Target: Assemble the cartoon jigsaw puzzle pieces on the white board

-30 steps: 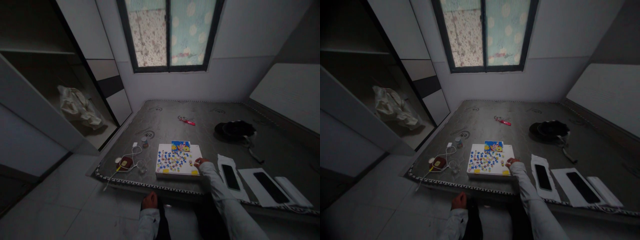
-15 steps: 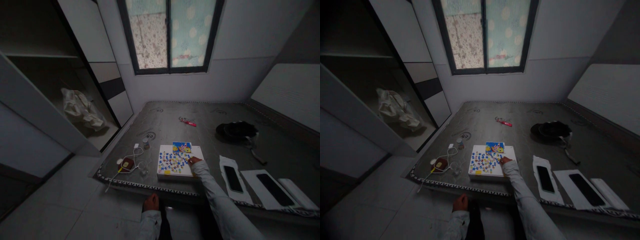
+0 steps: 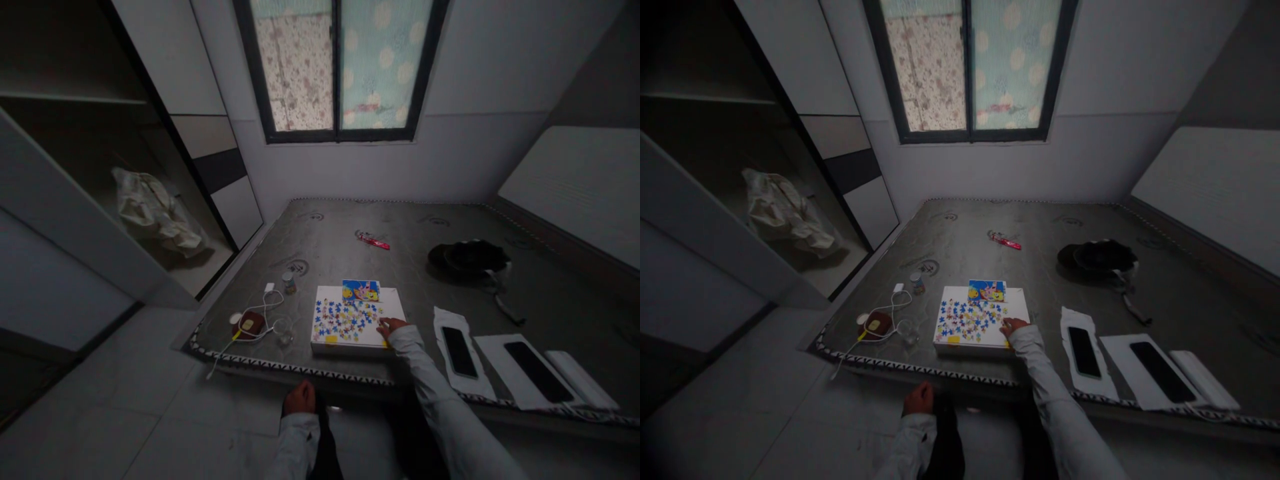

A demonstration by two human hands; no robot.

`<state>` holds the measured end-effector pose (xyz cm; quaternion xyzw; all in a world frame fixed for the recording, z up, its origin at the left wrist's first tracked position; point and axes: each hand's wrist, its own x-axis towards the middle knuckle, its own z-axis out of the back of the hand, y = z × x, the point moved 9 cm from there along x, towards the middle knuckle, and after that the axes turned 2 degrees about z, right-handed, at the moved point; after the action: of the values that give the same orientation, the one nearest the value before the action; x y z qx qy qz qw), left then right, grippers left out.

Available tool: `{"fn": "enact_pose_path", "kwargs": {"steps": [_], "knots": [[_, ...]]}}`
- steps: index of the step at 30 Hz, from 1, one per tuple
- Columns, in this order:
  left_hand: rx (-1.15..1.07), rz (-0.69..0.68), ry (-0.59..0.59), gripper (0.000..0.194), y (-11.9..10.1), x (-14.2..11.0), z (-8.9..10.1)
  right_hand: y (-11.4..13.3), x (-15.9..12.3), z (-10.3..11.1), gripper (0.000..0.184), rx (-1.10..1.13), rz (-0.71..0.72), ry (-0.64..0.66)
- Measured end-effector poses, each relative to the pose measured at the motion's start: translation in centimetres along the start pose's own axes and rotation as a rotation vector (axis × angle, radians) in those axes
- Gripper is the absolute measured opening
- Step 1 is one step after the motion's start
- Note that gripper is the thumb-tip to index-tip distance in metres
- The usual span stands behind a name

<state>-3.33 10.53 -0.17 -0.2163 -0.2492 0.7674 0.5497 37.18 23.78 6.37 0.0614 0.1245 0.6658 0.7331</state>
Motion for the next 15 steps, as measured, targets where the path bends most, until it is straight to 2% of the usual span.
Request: {"fn": "enact_pose_path", "kwargs": {"steps": [4,9,15], "knots": [[-0.005,-0.010,0.002,0.037,0.0,0.0,0.2,-0.4,0.1,-0.5,0.038,0.035,-0.005,0.059],[-0.008,-0.013,0.024,0.034,0.0,0.0,0.1,-1.3,0.2,-0.1,0.036,0.102,-0.021,0.070],[-0.017,0.008,0.016,0.036,-0.1,0.0,0.1,-2.5,0.9,0.5,0.034,0.193,-0.140,0.057]]}}
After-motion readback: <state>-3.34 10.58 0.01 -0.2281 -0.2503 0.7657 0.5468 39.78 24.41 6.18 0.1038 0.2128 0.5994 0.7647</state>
